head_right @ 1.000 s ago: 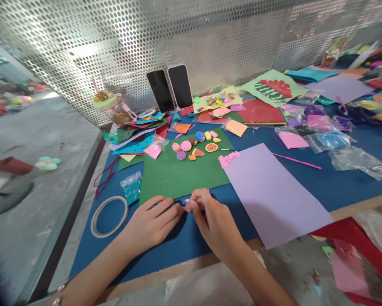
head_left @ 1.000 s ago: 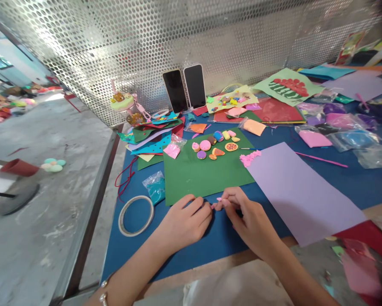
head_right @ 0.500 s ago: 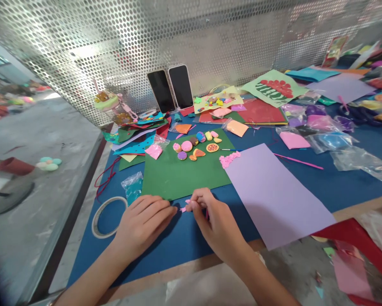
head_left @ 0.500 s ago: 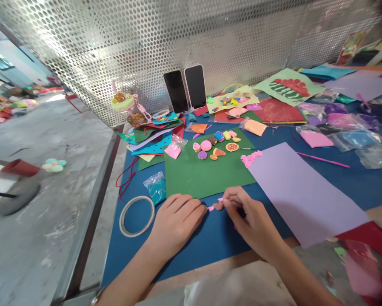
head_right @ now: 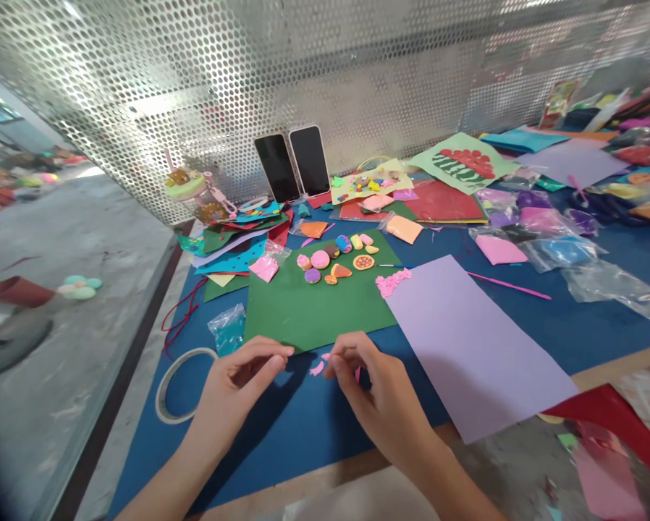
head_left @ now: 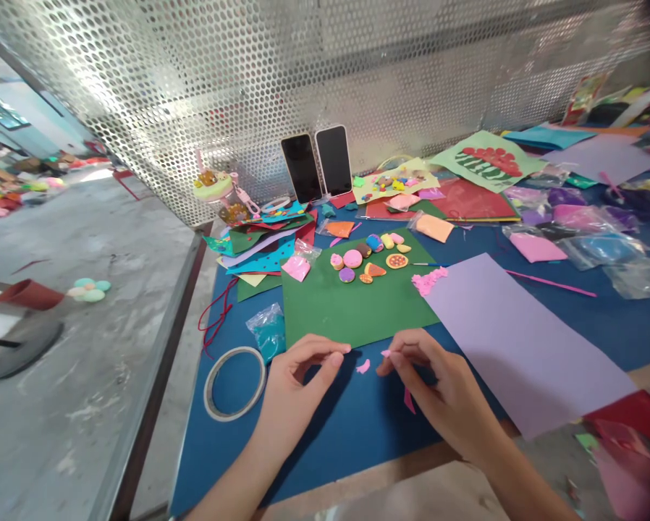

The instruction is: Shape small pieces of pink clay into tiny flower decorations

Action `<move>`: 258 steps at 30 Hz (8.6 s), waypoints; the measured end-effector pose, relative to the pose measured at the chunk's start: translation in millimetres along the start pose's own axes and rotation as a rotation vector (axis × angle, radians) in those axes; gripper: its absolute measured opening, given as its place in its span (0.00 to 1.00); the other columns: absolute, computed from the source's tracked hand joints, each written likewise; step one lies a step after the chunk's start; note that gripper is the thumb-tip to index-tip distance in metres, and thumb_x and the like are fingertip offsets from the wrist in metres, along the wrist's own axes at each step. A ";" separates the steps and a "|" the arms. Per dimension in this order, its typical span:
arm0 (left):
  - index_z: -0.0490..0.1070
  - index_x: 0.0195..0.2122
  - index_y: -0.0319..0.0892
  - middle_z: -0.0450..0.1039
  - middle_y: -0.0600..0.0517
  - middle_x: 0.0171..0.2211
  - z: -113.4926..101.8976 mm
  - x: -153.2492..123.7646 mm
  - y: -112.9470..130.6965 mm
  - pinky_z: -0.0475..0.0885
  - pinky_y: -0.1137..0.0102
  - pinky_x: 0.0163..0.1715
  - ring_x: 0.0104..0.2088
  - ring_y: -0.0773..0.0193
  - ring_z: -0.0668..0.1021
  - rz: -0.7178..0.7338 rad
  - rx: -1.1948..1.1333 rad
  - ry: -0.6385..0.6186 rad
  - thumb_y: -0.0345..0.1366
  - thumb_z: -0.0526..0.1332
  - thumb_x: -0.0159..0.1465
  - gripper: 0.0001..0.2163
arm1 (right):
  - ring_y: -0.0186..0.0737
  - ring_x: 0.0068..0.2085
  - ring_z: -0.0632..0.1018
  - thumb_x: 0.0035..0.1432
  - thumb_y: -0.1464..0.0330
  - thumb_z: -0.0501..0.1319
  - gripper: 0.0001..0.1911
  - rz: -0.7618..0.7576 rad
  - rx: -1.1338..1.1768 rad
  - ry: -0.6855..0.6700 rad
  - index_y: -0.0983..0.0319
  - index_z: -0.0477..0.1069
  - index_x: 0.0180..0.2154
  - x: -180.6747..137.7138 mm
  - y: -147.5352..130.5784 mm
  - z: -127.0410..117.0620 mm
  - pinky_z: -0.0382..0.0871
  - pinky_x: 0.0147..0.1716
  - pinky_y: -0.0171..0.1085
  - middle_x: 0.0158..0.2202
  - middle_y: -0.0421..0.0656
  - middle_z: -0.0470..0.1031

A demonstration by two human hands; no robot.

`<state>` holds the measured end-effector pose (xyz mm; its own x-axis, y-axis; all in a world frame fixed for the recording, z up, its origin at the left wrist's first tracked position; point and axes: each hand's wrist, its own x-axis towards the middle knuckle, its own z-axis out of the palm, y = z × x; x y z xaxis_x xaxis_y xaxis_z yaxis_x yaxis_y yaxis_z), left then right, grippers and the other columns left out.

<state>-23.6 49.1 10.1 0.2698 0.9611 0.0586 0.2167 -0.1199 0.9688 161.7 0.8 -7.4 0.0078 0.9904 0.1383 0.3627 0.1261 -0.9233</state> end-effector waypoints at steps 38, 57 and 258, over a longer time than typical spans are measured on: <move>0.72 0.51 0.46 0.70 0.45 0.51 47.4 -43.9 1.9 0.67 0.58 0.51 0.46 0.54 0.73 -0.203 -0.642 -0.025 0.39 0.63 0.56 0.20 | 0.34 0.24 0.78 0.57 0.75 0.58 0.07 -0.146 0.118 0.345 0.56 0.67 0.35 3.6 -13.7 22.4 0.73 0.28 0.32 0.23 0.35 0.76; 0.75 0.47 0.45 0.70 0.48 0.47 55.6 -38.8 7.8 0.65 0.67 0.49 0.43 0.60 0.70 -0.261 -0.819 0.060 0.34 0.63 0.54 0.17 | 0.31 0.24 0.77 0.55 0.75 0.61 0.09 -0.168 0.066 0.345 0.56 0.70 0.38 2.2 -8.4 17.4 0.72 0.29 0.29 0.24 0.34 0.76; 0.79 0.41 0.47 0.75 0.45 0.41 71.7 -39.4 3.9 0.71 0.72 0.33 0.35 0.62 0.74 -0.258 -0.648 0.256 0.43 0.70 0.49 0.18 | 0.41 0.28 0.81 0.53 0.70 0.62 0.04 -0.058 0.185 0.330 0.60 0.76 0.31 3.9 3.9 15.4 0.77 0.29 0.34 0.27 0.43 0.80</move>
<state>33.8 -7.0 -5.7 0.0414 0.9762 -0.2128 -0.3749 0.2126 0.9024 148.8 6.0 -15.9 0.3030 0.9132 0.2726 0.1976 0.2196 -0.9554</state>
